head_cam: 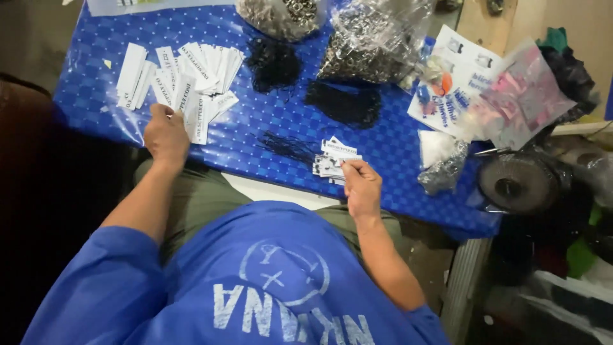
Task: Attaching black strings to white paper labels by threading them through pre-punched holes.
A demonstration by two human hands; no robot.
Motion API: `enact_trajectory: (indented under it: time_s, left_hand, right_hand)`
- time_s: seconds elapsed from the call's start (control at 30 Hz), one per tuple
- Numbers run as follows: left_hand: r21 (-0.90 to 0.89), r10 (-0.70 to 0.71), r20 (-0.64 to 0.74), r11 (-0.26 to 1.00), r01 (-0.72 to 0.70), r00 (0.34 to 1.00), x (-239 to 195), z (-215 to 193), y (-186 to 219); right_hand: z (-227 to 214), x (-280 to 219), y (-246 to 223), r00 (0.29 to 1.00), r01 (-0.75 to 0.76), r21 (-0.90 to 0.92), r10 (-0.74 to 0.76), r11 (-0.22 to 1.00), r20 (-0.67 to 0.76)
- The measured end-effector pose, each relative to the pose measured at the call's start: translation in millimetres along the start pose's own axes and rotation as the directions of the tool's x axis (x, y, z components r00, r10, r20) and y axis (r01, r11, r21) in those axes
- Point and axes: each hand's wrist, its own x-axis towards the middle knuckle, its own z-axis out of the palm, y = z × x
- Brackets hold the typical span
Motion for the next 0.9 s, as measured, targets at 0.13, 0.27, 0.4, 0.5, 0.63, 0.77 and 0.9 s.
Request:
enact_trajectory:
  time_s: [0.13, 0.27, 0.4, 0.5, 0.63, 0.77, 0.9]
  left_hand:
    - [-0.133, 0.042, 0.025, 0.99, -0.038, 0.999, -10, -4, 35]
    - [-0.345, 0.198, 0.207, 0.931, -0.118, 0.958, -42, -24, 99]
    - [-0.336, 0.28, 0.294, 0.925, -0.176, 0.914, -66, -28, 140]
    - [-0.347, 0.2, 0.397, 0.936, -0.055, 0.896, -67, -26, 156]
    - [-0.323, 0.214, 0.421, 0.943, -0.075, 0.882, -68, -33, 170]
    - [-0.242, 0.152, 0.327, 0.967, -0.072, 0.933, -45, -10, 135]
    - [-0.27, 0.003, 0.425, 0.955, 0.124, 0.905, -34, 5, 93]
  right_hand:
    - [-3, 4, 5, 0.996, 0.035, 0.135, -0.045, 0.99, 0.074]
    - [1, -1, -7, 0.983, 0.122, 0.103, -0.134, 0.987, 0.121]
    - [14, -18, -44, 0.973, 0.204, -0.149, -0.183, 0.968, 0.139]
    - [23, -21, -51, 0.934, 0.309, -0.103, -0.281, 0.945, 0.222]
    - [32, -26, -56, 0.918, 0.31, -0.07, -0.279, 0.948, 0.28]
    - [28, -25, -42, 0.916, 0.321, -0.077, -0.288, 0.944, 0.28]
    - [22, -25, -41, 0.935, 0.286, -0.105, -0.253, 0.953, 0.248]
